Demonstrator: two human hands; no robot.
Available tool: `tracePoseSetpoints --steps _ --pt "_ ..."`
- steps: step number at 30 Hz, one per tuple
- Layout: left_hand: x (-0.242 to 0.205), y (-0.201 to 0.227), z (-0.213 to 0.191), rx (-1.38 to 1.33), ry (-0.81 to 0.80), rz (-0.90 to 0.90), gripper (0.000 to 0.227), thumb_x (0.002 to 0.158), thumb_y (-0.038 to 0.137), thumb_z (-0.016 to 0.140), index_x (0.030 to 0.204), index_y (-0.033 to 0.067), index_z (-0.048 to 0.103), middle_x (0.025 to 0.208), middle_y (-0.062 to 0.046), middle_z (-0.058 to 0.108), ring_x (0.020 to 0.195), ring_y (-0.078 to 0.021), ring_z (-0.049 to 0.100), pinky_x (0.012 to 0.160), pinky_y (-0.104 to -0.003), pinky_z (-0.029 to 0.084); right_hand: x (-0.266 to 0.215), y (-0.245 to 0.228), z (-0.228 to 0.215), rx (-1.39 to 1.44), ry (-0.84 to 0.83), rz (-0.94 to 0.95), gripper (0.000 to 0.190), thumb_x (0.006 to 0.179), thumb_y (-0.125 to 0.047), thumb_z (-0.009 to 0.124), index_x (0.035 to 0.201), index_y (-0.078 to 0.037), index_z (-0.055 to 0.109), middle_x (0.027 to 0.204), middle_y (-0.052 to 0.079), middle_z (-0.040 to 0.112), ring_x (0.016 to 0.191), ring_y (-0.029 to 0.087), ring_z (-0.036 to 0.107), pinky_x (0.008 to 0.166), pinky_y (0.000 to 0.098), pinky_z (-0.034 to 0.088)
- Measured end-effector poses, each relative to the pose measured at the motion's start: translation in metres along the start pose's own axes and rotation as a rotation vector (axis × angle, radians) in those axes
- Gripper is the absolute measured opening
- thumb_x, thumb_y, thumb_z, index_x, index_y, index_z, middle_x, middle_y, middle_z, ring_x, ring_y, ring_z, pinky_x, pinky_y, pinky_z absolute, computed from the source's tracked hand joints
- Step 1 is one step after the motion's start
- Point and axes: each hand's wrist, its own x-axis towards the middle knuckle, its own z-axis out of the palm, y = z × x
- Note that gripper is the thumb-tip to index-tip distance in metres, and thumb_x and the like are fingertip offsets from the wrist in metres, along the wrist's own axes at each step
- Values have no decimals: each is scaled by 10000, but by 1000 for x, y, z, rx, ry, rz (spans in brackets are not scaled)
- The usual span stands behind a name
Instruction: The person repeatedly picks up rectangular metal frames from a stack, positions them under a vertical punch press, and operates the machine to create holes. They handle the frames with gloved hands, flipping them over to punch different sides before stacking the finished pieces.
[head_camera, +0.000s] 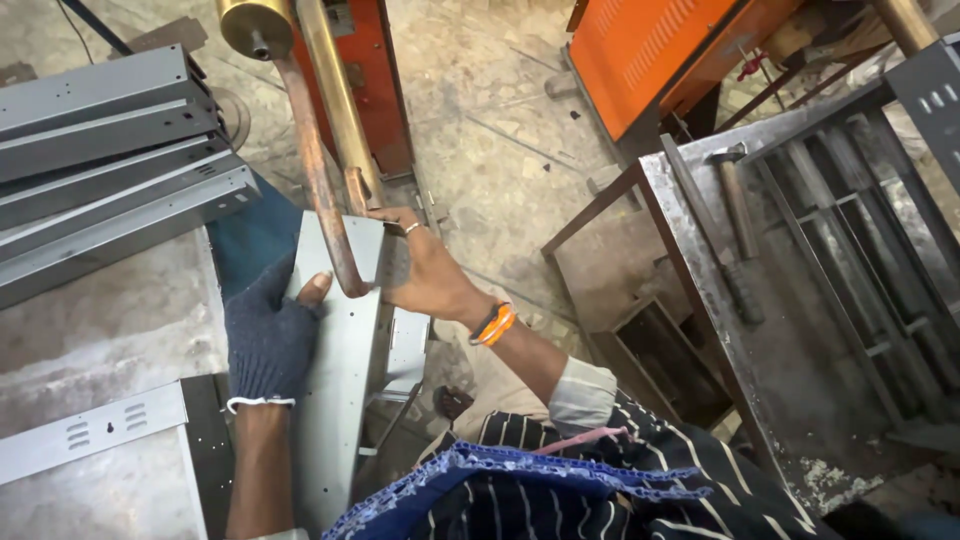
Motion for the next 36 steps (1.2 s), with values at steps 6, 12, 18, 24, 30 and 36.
tracePoseSetpoints --steps 6,12,18,24,30,36 --pt "-1 12 -2 64 1 -15 461 884 225 742 1292 13 704 936 -166 781 765 -169 685 741 -348 544 0 -1 3 -21 68 -81 757 716 -141 880 1366 -40 506 1303 144 666 1251 234 659 1084 360 518" --pt "-1 -3 -4 112 31 37 442 891 217 770 1271 -1 707 887 -147 764 725 -149 690 724 -339 539 -4 4 8 -19 110 -17 707 702 -114 879 1324 -82 546 1255 108 703 1216 211 697 1049 338 553" --pt "-8 -2 -7 3 25 -55 410 901 225 763 1259 30 733 829 -143 754 693 -133 647 664 -316 523 -8 -8 10 13 112 -1 713 694 -131 912 1303 -70 546 1203 96 697 1149 208 693 1013 340 554" --pt "-15 -9 -12 0 25 -32 405 912 250 756 1249 26 732 874 -127 766 700 -120 659 664 -308 528 -14 -4 17 -40 136 -45 733 693 -170 905 1330 -71 557 1215 103 706 1161 226 706 1023 350 550" --pt "-23 -8 -15 39 42 -18 400 908 252 757 1260 63 743 886 -119 772 709 -120 659 684 -312 528 -22 -16 24 -56 188 -7 716 684 -198 925 1302 -67 587 1224 120 702 1179 261 703 1028 357 536" --pt "-28 -10 -18 45 35 13 392 924 258 763 1264 63 743 878 -110 771 720 -108 658 688 -300 527 -28 -10 29 -84 190 -4 719 683 -189 914 1312 -74 584 1230 128 704 1179 262 703 1031 358 538"
